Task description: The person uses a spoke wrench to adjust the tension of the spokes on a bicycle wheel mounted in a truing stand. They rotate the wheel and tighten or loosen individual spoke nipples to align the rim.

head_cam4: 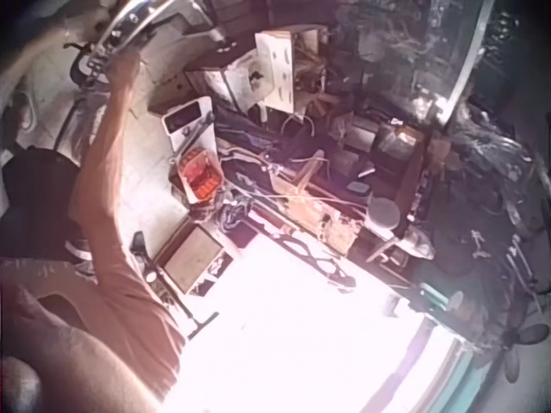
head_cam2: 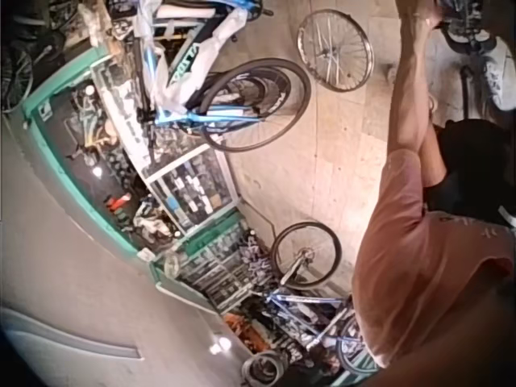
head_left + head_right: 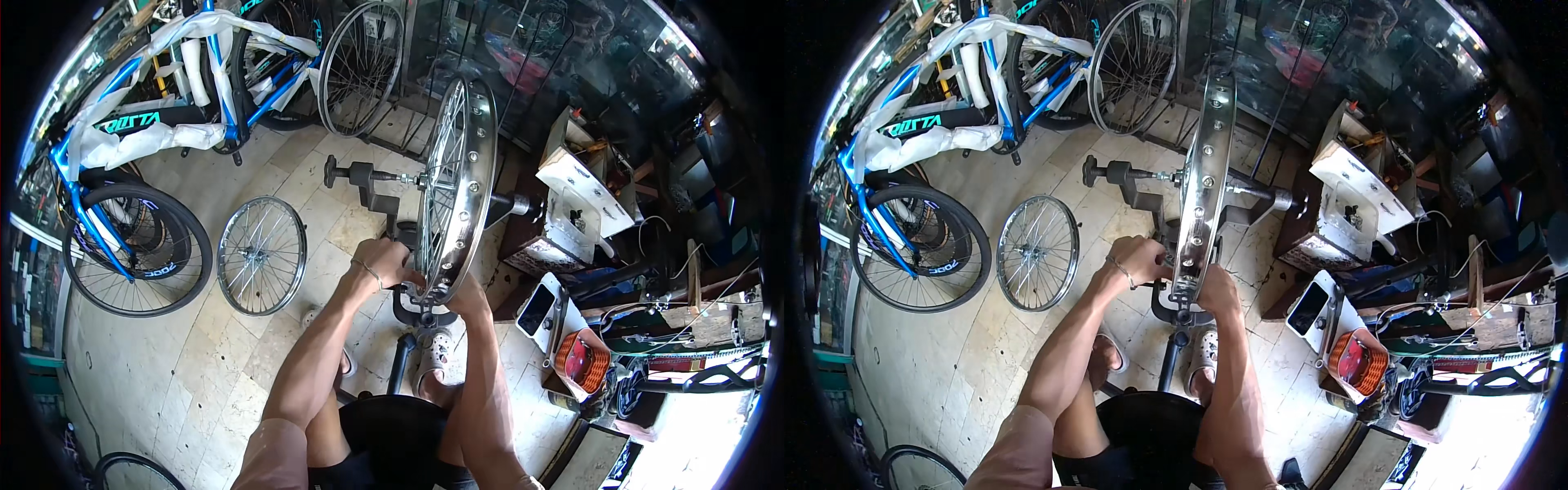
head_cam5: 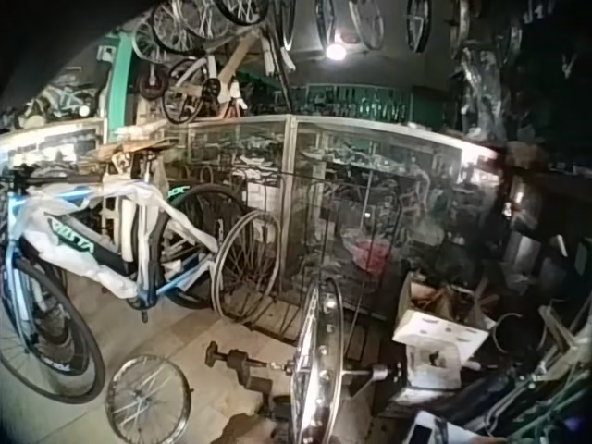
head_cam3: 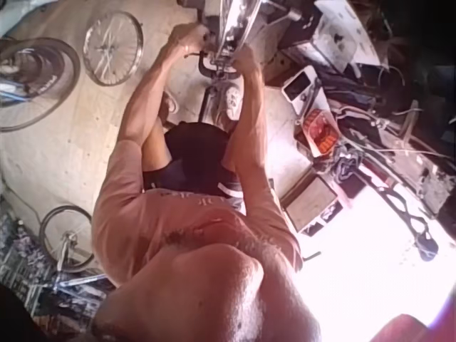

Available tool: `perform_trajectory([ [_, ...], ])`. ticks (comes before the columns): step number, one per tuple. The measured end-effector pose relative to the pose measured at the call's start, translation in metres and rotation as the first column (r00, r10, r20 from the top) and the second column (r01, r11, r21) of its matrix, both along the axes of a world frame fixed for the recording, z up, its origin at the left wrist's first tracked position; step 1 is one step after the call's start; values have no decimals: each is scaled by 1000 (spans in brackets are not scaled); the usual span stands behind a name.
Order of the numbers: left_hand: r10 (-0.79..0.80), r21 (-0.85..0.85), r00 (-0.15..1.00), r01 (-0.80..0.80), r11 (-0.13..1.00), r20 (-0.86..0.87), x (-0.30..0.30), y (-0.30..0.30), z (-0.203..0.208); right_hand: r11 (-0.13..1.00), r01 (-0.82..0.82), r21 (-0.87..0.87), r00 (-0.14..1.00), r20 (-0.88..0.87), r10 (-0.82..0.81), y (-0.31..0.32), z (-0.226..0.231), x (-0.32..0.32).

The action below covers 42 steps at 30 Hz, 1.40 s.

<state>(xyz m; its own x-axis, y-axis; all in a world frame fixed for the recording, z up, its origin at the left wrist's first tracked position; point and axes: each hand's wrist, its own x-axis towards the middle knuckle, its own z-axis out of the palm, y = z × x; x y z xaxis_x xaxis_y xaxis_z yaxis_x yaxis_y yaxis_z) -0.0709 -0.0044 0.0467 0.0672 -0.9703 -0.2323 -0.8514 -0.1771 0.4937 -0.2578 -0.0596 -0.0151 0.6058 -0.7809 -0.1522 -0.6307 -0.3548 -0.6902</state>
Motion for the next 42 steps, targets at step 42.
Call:
perform_trajectory([
  [42,-46,-119,994,58,991,102,-19,37,-3,970,-110,215,985,152,78,-9,18,1],
])
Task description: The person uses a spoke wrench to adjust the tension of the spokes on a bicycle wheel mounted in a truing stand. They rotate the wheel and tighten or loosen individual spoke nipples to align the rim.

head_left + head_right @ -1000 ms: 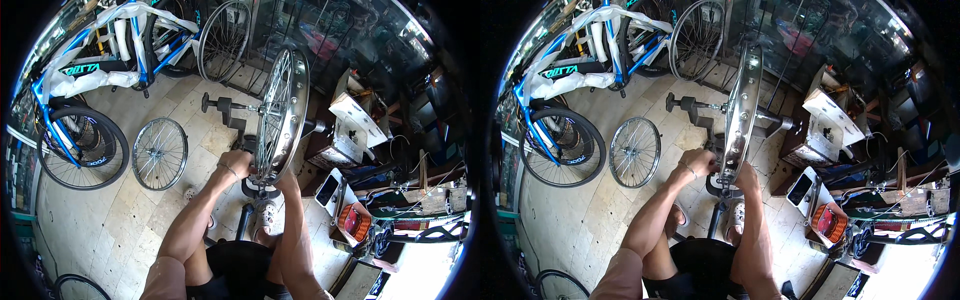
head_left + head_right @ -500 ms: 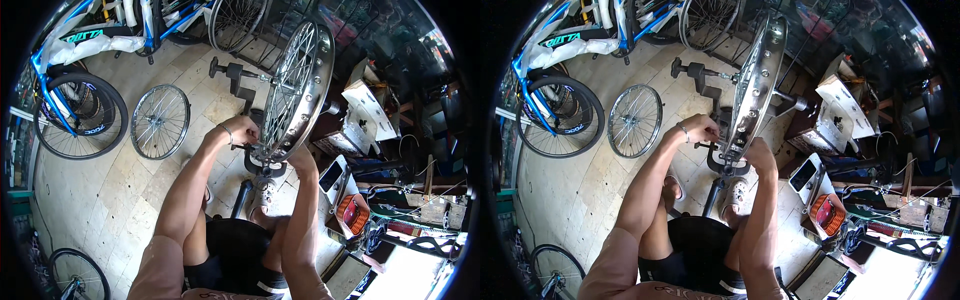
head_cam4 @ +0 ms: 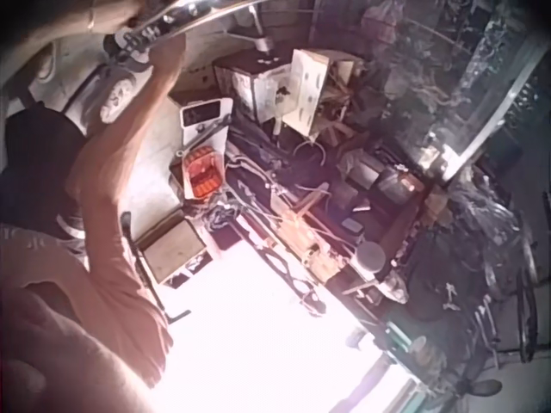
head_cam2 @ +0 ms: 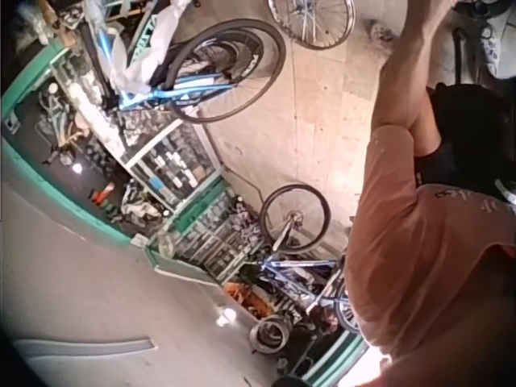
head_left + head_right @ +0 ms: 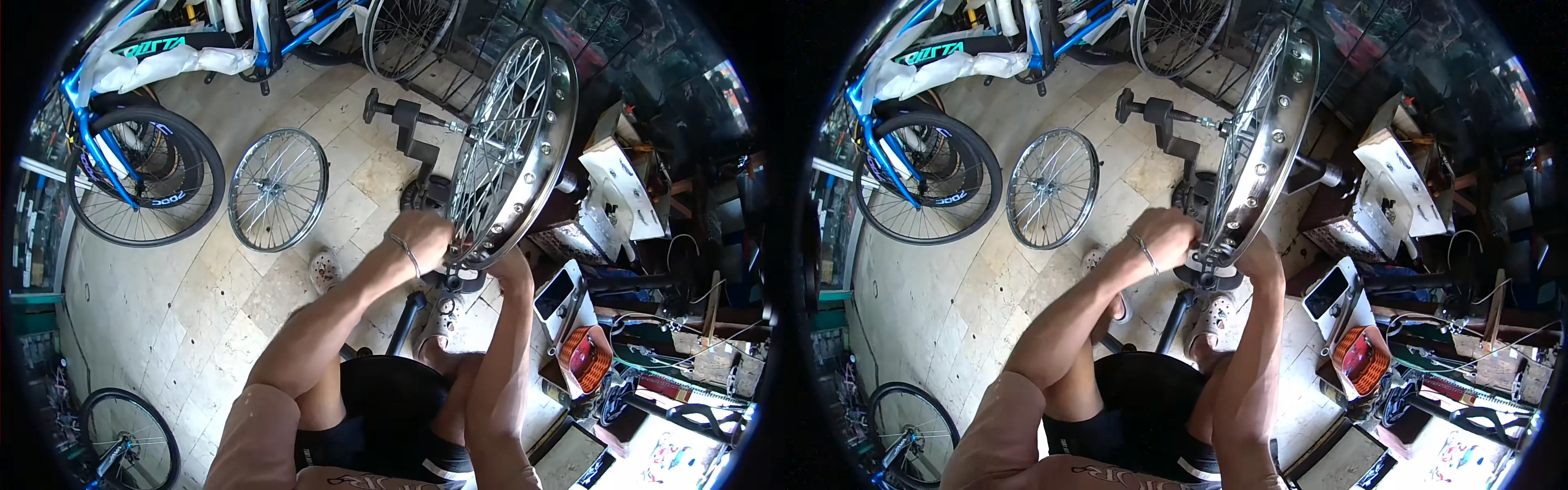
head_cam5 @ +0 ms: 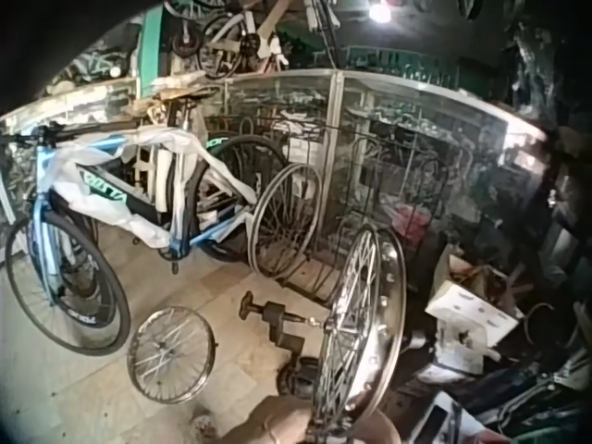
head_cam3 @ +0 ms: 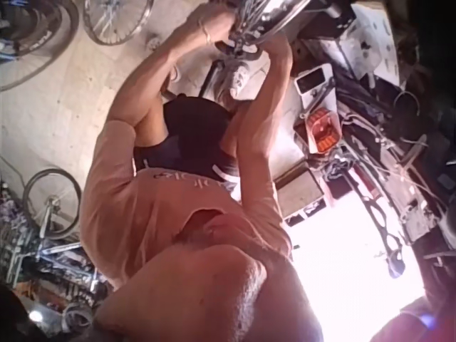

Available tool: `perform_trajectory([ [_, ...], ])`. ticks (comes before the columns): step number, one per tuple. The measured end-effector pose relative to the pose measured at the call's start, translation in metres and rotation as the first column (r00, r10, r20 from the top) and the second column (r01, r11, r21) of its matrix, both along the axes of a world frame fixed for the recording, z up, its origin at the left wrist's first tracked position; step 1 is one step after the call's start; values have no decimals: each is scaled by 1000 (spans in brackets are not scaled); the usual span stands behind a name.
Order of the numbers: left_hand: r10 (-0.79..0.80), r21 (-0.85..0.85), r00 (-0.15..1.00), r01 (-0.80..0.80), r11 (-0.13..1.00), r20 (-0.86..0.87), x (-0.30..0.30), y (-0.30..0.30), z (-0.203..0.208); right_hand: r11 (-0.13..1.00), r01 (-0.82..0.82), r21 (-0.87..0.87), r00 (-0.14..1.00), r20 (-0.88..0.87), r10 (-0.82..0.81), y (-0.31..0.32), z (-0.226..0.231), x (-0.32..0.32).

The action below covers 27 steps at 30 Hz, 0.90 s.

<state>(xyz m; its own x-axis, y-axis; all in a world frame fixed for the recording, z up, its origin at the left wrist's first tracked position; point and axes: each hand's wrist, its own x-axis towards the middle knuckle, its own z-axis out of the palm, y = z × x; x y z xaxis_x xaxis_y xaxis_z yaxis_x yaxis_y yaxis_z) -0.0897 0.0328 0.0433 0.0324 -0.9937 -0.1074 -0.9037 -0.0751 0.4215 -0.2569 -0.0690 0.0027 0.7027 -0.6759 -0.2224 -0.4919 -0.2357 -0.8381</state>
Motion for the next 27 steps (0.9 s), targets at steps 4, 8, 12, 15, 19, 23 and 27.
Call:
perform_trajectory([
  [4,-72,3,986,73,997,-151,37,-13,4,969,104,223,982,130,-135,15,23,13],
  [8,-135,32,860,173,984,-492,59,-23,-41,948,33,317,973,206,-103,23,55,23],
  [12,-110,137,794,236,962,-598,57,-36,-58,960,112,257,980,131,-150,10,23,8],
  [15,-93,109,753,214,971,-651,48,-40,-66,961,120,248,990,46,-135,4,11,3],
  [19,-107,64,640,238,969,-761,45,-46,-80,968,102,230,990,70,-121,5,5,0],
  [23,-50,89,625,189,978,-779,46,-39,-77,954,17,300,974,211,-84,11,10,1],
  [27,-163,113,946,201,973,-280,24,-38,-28,1000,-4,9,997,71,3,2,8,-5],
])
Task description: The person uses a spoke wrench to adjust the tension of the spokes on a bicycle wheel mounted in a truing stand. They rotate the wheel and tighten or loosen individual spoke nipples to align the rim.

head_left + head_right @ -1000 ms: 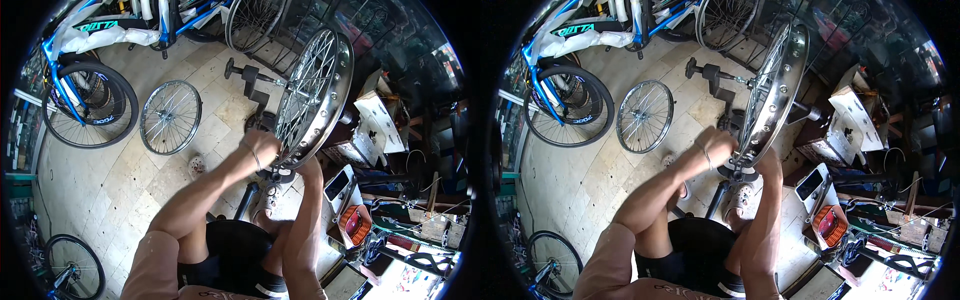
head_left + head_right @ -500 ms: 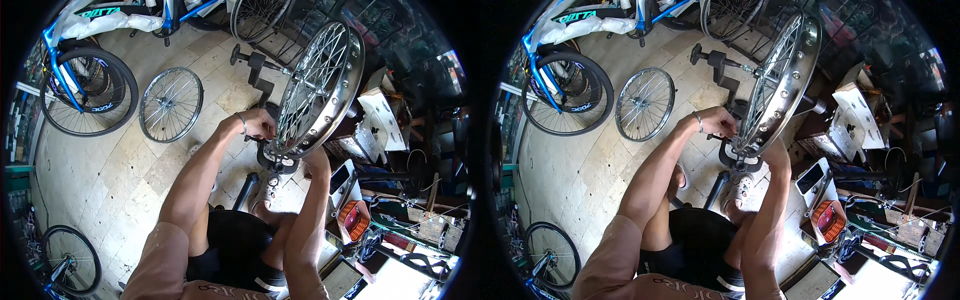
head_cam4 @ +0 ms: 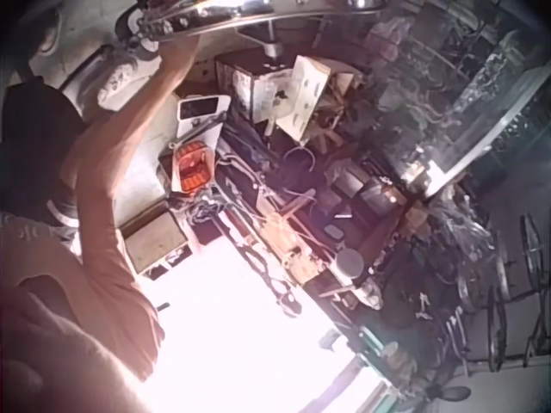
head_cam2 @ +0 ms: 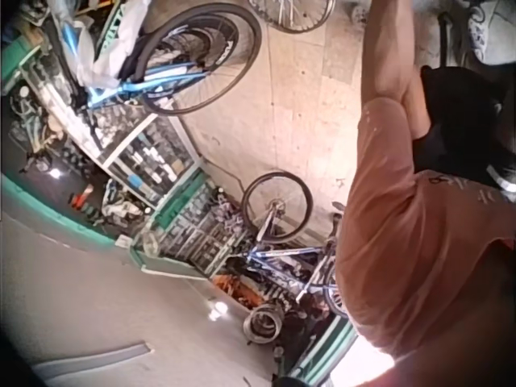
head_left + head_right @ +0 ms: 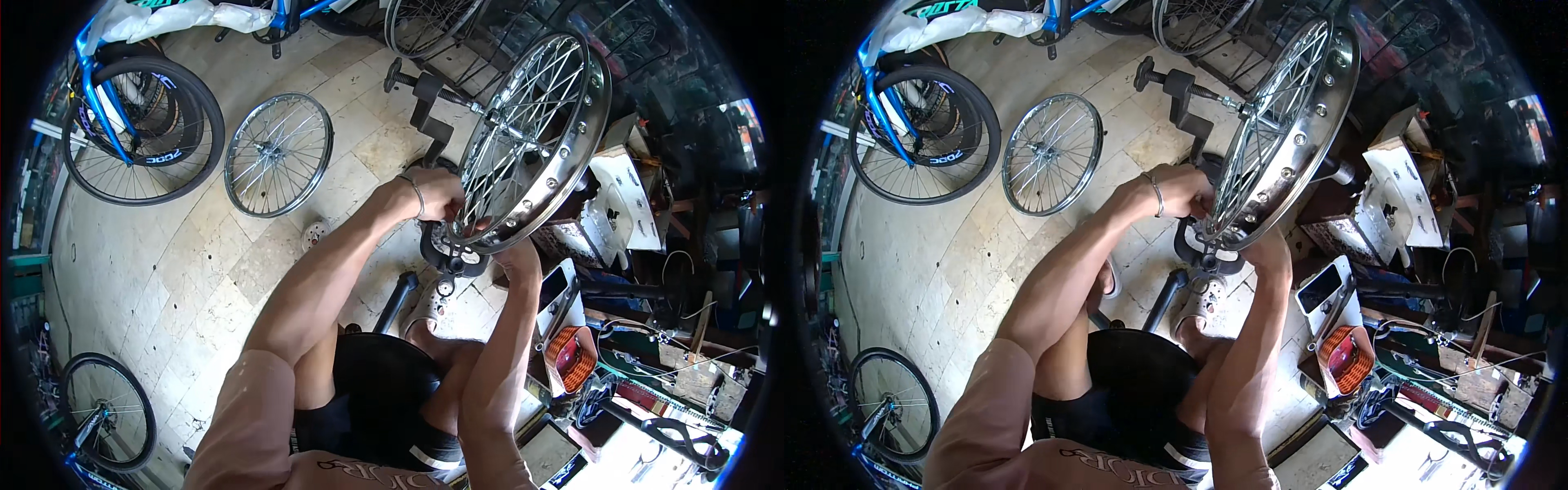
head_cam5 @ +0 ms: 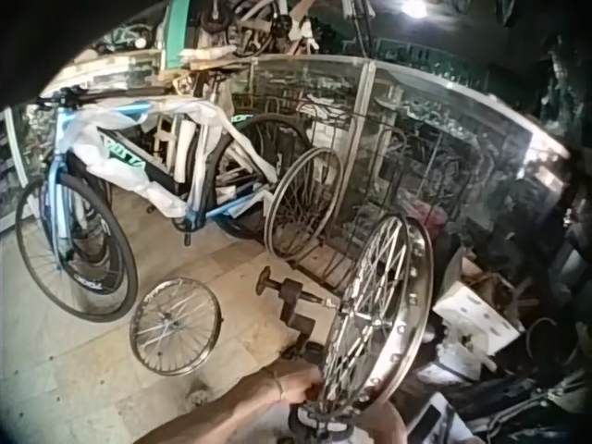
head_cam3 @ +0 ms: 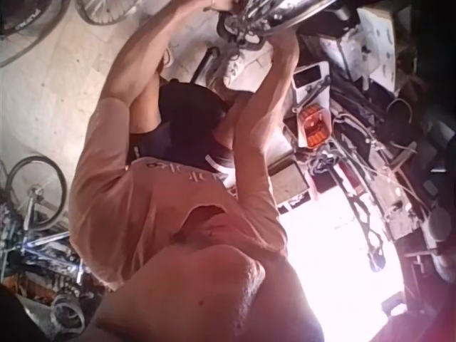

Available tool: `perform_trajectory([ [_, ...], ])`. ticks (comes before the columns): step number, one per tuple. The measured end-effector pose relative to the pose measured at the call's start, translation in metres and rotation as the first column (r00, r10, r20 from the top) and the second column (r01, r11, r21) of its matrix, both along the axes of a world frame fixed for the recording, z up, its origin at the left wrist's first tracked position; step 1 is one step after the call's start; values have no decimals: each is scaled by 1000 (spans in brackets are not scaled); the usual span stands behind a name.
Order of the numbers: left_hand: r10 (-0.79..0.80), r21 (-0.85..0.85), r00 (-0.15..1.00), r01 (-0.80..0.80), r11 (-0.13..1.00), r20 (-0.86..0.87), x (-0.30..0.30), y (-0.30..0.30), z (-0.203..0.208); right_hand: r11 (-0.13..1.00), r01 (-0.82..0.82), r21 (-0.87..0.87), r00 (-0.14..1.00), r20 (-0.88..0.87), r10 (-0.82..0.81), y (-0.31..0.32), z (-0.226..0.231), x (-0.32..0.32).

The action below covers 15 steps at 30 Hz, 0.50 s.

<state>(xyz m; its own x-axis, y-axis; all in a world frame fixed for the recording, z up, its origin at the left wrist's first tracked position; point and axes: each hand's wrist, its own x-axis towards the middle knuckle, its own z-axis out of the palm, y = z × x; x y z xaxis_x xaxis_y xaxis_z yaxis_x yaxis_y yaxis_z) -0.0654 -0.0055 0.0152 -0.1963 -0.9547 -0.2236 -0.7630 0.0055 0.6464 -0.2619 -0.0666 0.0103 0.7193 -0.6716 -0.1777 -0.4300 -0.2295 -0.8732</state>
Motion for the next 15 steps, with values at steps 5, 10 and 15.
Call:
perform_trajectory([
  [5,71,-74,943,-49,996,324,-34,23,63,995,102,-9,994,-45,-103,-17,-39,-15],
  [10,137,-283,943,-48,958,304,-30,25,52,951,141,274,972,143,-185,-2,-13,-13],
  [15,202,-220,943,-145,965,263,-5,32,45,843,274,463,952,-5,-307,15,16,12],
])
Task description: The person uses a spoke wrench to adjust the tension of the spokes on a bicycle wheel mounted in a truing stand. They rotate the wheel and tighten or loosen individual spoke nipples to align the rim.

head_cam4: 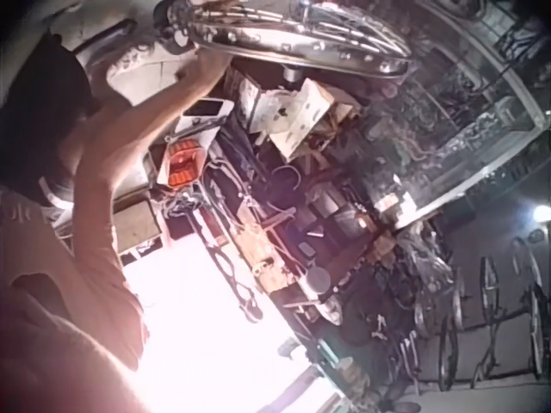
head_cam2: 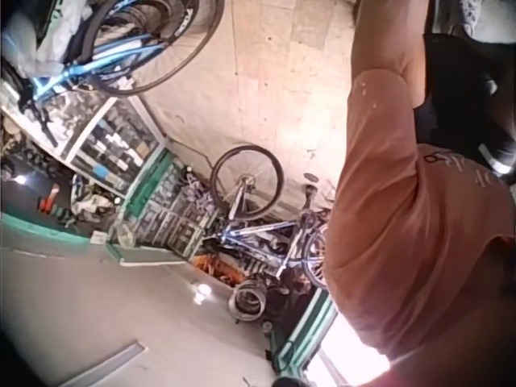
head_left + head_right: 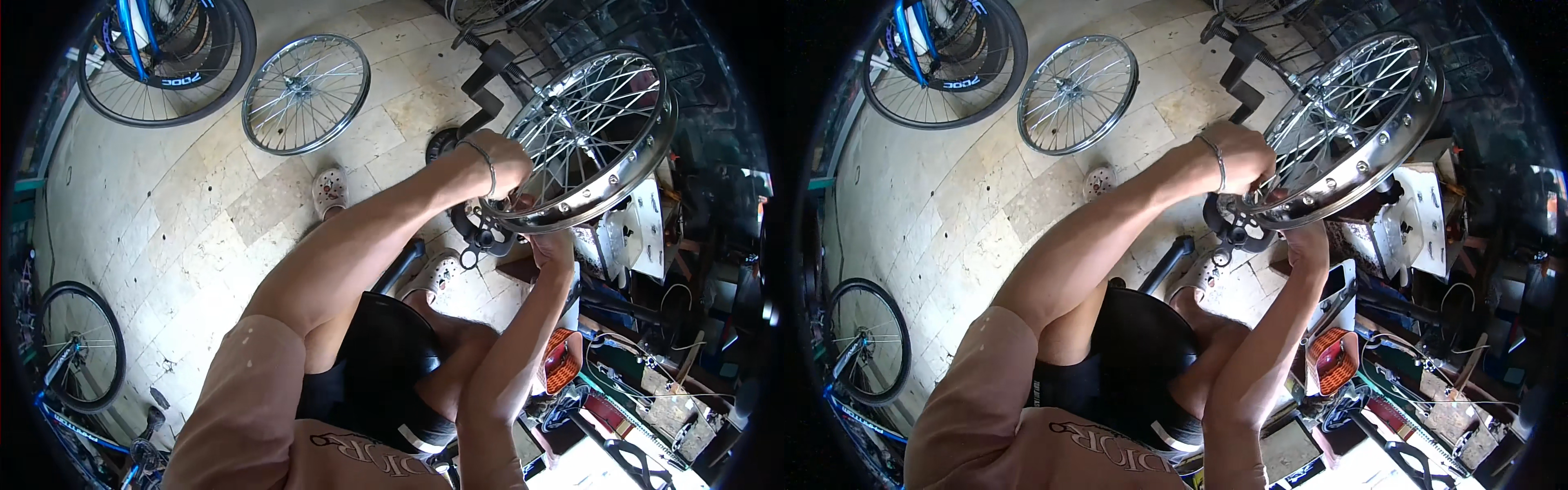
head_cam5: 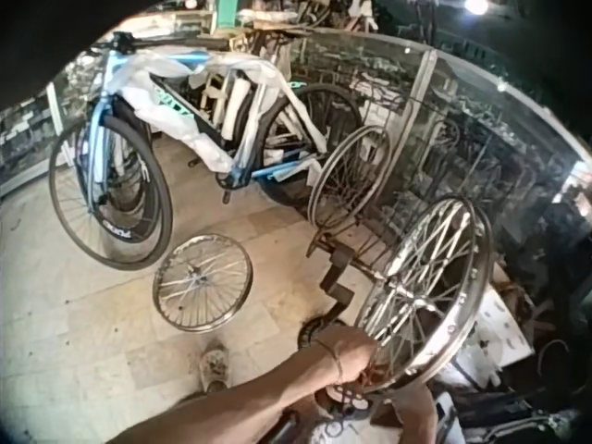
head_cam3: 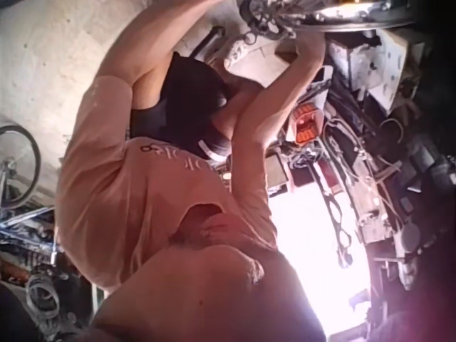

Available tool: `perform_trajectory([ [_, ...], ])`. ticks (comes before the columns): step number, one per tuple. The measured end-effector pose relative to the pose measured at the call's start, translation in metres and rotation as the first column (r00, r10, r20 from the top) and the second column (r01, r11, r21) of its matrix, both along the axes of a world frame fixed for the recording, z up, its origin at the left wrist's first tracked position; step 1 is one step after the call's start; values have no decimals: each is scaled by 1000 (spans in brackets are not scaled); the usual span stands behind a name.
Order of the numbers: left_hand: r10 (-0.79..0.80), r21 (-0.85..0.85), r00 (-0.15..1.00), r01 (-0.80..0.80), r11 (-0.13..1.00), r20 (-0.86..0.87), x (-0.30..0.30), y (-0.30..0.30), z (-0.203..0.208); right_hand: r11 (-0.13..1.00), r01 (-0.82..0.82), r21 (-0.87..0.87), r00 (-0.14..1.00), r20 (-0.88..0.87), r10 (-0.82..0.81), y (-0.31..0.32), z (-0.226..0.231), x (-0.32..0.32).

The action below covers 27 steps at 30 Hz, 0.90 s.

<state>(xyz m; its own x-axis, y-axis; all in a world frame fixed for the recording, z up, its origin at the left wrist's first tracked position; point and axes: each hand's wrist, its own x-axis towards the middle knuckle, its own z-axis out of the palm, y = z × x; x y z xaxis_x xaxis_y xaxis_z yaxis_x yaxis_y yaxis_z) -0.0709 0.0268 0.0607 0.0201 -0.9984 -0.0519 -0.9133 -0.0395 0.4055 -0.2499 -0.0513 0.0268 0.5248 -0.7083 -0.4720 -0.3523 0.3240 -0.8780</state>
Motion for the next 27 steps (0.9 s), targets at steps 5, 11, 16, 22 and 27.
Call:
perform_trajectory([
  [5,-90,88,907,138,987,-411,20,-20,-43,998,-32,-61,999,9,33,-10,-9,-12],
  [11,-45,60,730,117,991,-682,21,-32,-92,998,-54,-10,989,137,55,-10,-14,-11],
  [16,-70,63,613,194,979,-787,21,-38,-108,997,-61,41,989,139,54,-15,-23,-17],
  [22,-96,114,845,182,977,-527,16,-25,-57,993,-115,-2,978,174,113,-18,-25,-19],
  [27,-10,-15,999,10,1000,-53,-12,9,-4,989,-131,-75,980,140,140,-16,-22,-16],
])
